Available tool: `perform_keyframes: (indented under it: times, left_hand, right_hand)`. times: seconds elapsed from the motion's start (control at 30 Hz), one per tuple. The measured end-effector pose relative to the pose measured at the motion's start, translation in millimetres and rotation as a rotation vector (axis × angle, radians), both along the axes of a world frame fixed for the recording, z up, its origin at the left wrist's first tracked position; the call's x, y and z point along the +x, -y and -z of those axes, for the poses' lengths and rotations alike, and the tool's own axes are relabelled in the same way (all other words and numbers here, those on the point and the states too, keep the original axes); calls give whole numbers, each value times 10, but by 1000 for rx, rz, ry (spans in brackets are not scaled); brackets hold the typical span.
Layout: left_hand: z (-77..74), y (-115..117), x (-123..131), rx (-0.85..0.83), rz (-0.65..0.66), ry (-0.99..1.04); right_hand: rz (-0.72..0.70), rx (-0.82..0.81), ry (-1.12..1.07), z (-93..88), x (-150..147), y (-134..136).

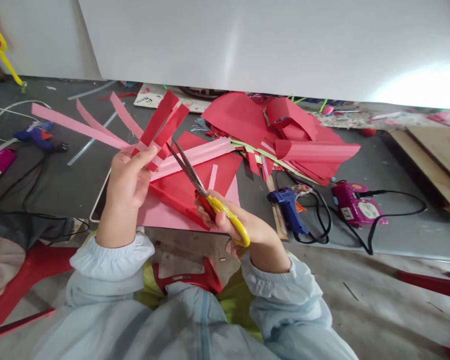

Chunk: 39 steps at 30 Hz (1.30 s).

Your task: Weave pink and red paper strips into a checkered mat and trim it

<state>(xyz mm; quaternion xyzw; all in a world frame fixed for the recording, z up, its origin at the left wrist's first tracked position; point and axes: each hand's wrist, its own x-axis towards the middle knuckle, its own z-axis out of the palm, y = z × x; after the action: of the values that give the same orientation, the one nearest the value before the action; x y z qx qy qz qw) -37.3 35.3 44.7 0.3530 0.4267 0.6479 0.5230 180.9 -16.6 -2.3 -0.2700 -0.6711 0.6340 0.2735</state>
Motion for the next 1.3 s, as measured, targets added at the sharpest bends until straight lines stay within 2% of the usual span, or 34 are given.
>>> perform_keyframes:
  times: [0.17,0.27,0.4,0.73,0.93,1.3]
  left_hand:
    - [-2,17,-9,-16,77,62]
    - [10,18,-11,-36,63,58]
    - [7,15,-7,-56,10,-13]
    - [53,42,-66,-9,68,-208]
    - [24,106,-23,24,65,-349]
    - [50,110,84,-33,100,-234]
  right_hand:
    - [-23,-24,-10,-4,-21,16]
    - [-38,-11,-13,-11,-24,25]
    - [-65,3,1,0,-18,26]
    - [56,61,63,-8,28,16]
    - [54,67,104,7,21,5]
    - [77,42,126,65,-59,48]
